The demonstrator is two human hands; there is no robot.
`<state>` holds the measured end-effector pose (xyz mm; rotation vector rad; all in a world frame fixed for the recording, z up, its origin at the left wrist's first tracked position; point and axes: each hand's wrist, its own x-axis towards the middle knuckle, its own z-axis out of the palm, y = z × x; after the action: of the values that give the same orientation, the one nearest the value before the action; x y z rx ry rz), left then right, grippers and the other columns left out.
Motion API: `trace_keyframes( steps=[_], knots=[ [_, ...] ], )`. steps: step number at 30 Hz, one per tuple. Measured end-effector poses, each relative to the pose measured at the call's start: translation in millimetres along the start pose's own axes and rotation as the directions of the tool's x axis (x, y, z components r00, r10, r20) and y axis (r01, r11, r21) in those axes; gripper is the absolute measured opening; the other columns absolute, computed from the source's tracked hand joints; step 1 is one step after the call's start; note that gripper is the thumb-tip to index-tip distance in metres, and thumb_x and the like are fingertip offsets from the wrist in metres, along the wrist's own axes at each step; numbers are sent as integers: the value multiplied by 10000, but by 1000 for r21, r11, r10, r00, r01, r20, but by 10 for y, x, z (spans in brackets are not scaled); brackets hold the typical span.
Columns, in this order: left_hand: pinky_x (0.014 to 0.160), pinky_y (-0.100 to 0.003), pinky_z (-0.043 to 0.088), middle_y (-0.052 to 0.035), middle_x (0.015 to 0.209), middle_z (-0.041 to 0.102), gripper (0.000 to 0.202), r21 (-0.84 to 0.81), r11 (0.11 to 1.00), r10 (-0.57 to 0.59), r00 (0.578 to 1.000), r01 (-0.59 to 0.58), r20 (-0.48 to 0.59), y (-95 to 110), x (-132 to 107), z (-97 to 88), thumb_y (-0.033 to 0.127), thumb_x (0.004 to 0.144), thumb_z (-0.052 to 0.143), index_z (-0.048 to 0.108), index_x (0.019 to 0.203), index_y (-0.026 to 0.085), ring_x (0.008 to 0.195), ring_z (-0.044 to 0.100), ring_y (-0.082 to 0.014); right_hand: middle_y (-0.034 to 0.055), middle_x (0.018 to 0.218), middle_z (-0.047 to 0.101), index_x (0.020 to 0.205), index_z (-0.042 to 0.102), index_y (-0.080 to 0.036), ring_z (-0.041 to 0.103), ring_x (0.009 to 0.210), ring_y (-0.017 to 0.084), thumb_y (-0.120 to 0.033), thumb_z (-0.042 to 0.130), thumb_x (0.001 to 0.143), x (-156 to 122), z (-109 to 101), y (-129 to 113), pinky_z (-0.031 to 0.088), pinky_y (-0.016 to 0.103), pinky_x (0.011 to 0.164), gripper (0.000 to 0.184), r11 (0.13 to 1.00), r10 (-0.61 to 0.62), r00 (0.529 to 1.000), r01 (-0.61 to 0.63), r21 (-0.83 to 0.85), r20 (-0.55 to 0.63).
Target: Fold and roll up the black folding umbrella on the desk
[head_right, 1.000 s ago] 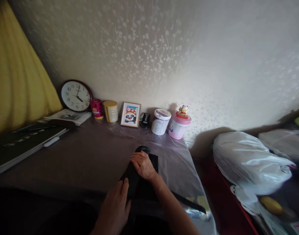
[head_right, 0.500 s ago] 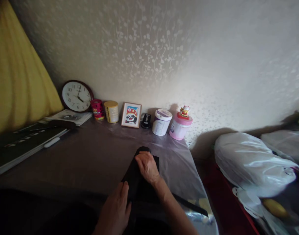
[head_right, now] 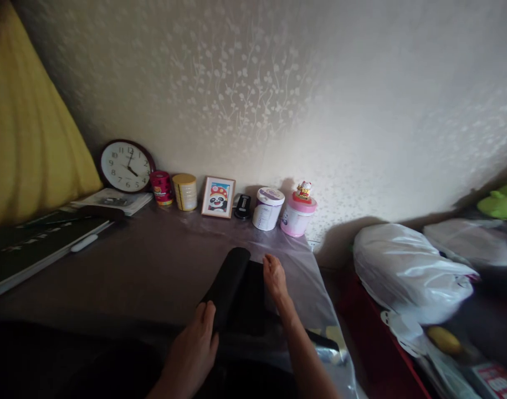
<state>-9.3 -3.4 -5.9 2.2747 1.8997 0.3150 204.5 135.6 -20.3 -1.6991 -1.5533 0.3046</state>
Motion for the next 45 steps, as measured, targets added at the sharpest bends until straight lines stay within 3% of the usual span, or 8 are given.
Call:
trace_keyframes(
  steps=[5,9,16,25,35,38,41,45],
  knots=[
    [613,-225,498,-162,1275,471,445,-31,999,-8,1000,9,19,1,2,-5,47,813,373,389,1250,125,787,650,-145,83,889,666,957,624,-170,625,867,236,-369,486,763,-232,-206,60,509,350,690,311,915,268,945,-311,258,190],
    [602,-237,493,-166,1250,478,437,-50,999,-7,1000,8,24,7,-6,-45,59,813,378,376,1248,104,776,650,-152,54,839,647,953,611,-158,615,751,183,-421,502,752,-299,-223,-183,472,269,570,349,806,320,895,-430,407,312],
    [625,-233,473,-165,1243,475,433,-54,998,-17,999,19,35,-1,-15,-67,84,820,376,358,1252,106,788,643,-145,19,816,627,1012,608,-187,552,661,113,-414,489,759,-382,-250,-486,402,213,540,360,754,261,866,-459,470,428],
    [650,-257,481,-193,1284,450,462,-81,996,-29,999,32,38,-9,-4,-57,95,817,393,336,1275,102,810,639,-161,3,789,641,1012,621,-201,548,590,104,-277,559,654,-392,-35,-457,394,203,492,371,765,208,873,-427,483,442],
    [655,-245,469,-166,1241,474,417,-119,992,-35,998,40,46,-41,-3,-61,102,816,386,360,1232,101,834,634,-160,-31,806,568,1088,529,-237,569,556,80,-254,529,705,-515,44,-509,486,207,473,384,812,93,857,-360,459,507],
    [671,-233,462,-142,1219,492,412,-130,991,-32,999,37,40,-47,-2,-65,98,810,393,364,1221,124,867,626,-155,-30,821,539,1061,535,-234,568,551,66,-233,485,752,-558,97,-537,495,202,489,313,861,11,878,-251,442,479],
    [689,-237,461,-129,1210,501,412,-131,990,-40,998,46,42,-45,0,-71,105,812,403,360,1220,138,895,620,-160,-17,834,532,1050,566,-237,542,581,67,-184,467,787,-565,110,-585,499,210,542,286,925,-207,899,52,375,386],
    [700,-247,465,-144,1248,477,428,-133,989,-53,997,61,61,-33,0,-80,97,813,406,343,1236,128,909,618,-165,13,865,548,1160,531,-250,545,688,111,-116,449,811,-530,86,-647,495,253,655,383,896,-443,833,396,203,332]
  ],
)
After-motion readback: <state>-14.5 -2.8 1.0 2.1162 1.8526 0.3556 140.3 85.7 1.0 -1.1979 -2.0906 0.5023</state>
